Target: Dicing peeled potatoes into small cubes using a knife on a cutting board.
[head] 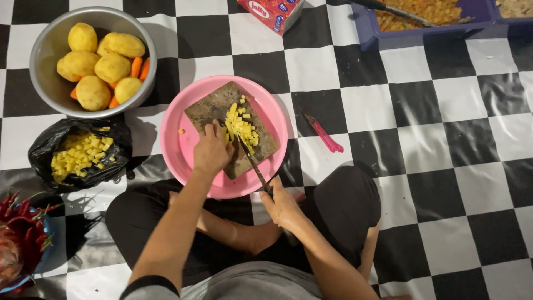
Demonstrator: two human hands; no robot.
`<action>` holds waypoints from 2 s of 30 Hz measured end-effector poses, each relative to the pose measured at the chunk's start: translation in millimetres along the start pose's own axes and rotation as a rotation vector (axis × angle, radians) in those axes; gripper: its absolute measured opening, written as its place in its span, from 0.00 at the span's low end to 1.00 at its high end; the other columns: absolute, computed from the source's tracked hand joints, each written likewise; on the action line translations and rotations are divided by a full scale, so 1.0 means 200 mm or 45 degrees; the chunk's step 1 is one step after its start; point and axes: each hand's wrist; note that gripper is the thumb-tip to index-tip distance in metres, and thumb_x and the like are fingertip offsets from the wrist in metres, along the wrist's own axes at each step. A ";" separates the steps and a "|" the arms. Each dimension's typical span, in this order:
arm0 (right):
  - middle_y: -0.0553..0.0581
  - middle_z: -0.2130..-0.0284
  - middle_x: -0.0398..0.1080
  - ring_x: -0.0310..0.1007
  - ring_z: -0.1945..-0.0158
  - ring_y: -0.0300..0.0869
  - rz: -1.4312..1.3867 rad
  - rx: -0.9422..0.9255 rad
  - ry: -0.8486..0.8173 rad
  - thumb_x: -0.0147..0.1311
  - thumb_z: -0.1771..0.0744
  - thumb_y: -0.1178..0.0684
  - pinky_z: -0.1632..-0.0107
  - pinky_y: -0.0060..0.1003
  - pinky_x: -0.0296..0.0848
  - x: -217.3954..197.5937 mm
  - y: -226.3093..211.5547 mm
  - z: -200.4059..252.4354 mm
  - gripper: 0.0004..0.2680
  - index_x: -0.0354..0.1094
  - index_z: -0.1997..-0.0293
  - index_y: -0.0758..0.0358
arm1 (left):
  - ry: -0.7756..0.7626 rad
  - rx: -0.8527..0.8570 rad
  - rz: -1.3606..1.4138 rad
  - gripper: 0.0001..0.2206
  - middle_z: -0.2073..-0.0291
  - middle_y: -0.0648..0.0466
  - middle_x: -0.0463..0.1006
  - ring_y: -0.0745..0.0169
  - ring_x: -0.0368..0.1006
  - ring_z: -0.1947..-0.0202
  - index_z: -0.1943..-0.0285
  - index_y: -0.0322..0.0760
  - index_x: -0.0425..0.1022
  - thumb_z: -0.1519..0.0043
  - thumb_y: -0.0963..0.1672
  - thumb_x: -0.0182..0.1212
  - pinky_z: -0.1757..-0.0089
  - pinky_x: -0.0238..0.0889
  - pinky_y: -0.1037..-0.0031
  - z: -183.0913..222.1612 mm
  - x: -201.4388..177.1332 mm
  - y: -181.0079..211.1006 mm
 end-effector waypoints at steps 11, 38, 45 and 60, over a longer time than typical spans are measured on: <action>0.64 0.74 0.73 0.74 0.83 0.46 -0.081 -0.047 0.002 0.43 0.31 0.44 0.83 0.31 0.76 0.09 0.11 -0.11 0.09 0.57 0.52 0.56 | 0.137 0.261 -0.064 0.32 0.46 0.47 0.64 0.43 0.64 0.44 0.31 0.40 0.63 0.42 0.57 0.52 0.51 0.66 0.56 -0.08 0.09 -0.16; 0.66 0.67 0.71 0.76 0.78 0.48 -0.105 0.001 -0.006 0.43 0.30 0.44 0.79 0.33 0.81 -0.01 0.02 -0.05 0.10 0.56 0.50 0.58 | 0.480 -0.049 -0.053 0.08 0.42 0.43 0.67 0.34 0.52 0.29 0.61 0.31 0.82 0.43 0.42 0.65 0.35 0.30 0.32 -0.18 0.06 0.14; 0.69 0.66 0.70 0.76 0.77 0.50 -0.153 -0.027 -0.004 0.44 0.30 0.44 0.80 0.35 0.80 0.01 0.10 -0.14 0.11 0.56 0.51 0.60 | 0.285 -0.108 0.077 0.08 0.39 0.44 0.66 0.33 0.46 0.27 0.61 0.30 0.82 0.41 0.42 0.63 0.35 0.21 0.30 -0.19 0.06 0.14; 0.67 0.70 0.70 0.73 0.83 0.47 -0.187 -0.062 0.003 0.43 0.30 0.47 0.85 0.30 0.77 -0.01 0.02 -0.05 0.09 0.56 0.53 0.61 | -0.180 -0.271 0.517 0.10 0.53 0.48 0.75 0.37 0.73 0.48 0.68 0.45 0.85 0.53 0.46 0.60 0.45 0.60 0.41 -0.13 -0.03 -0.23</action>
Point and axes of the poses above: each hand's wrist, its own z-axis away from the middle knuckle, its own x-axis out of the palm, y = z × x
